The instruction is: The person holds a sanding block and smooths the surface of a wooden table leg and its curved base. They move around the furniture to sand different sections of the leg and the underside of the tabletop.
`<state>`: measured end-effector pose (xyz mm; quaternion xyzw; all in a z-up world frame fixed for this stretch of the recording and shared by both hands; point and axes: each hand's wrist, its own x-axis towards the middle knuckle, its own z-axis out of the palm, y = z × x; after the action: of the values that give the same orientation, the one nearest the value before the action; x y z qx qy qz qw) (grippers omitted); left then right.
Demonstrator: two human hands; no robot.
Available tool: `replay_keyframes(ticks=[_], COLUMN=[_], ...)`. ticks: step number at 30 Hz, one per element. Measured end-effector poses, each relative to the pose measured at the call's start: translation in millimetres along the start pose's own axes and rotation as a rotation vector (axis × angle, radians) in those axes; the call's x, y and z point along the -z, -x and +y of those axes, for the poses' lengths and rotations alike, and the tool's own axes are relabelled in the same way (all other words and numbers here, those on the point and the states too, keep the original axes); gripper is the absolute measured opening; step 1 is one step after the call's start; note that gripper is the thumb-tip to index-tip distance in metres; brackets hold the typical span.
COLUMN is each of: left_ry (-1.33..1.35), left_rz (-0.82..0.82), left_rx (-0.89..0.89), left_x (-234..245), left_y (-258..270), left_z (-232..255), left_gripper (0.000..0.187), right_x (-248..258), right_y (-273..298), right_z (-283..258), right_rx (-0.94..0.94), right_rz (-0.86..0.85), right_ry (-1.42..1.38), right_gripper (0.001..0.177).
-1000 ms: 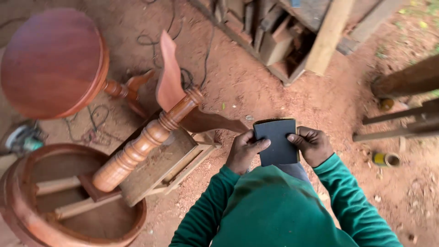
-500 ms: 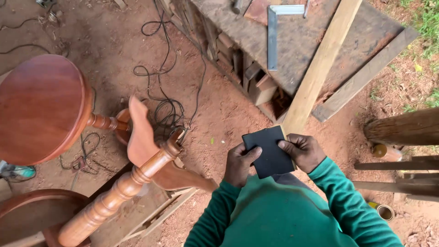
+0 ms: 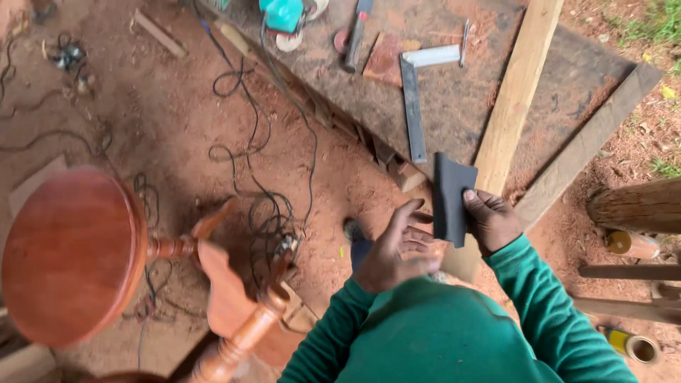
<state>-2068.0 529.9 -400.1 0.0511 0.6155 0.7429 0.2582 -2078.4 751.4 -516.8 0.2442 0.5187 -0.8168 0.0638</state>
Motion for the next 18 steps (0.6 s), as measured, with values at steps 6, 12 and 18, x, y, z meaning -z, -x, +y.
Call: replay_keyframes(ticks=[6, 12, 18], left_ry=[-0.304, -0.43, -0.246], left_rz=[0.247, 0.638, 0.749], left_rx=[-0.318, -0.421, -0.35], left_x=[67, 143, 193], left_y=[-63, -84, -97], left_z=[33, 52, 43], left_gripper=[0.063, 0.041, 0.036], right_x=[-104, -212, -229], right_y=[-65, -78, -117], right_z=[53, 25, 63], right_rx=[-0.058, -0.029, 0.019], right_rz=[0.231, 0.225, 0.206], right_ry=[-0.223, -0.056, -0.004], right_gripper=[0.017, 0.022, 0.02])
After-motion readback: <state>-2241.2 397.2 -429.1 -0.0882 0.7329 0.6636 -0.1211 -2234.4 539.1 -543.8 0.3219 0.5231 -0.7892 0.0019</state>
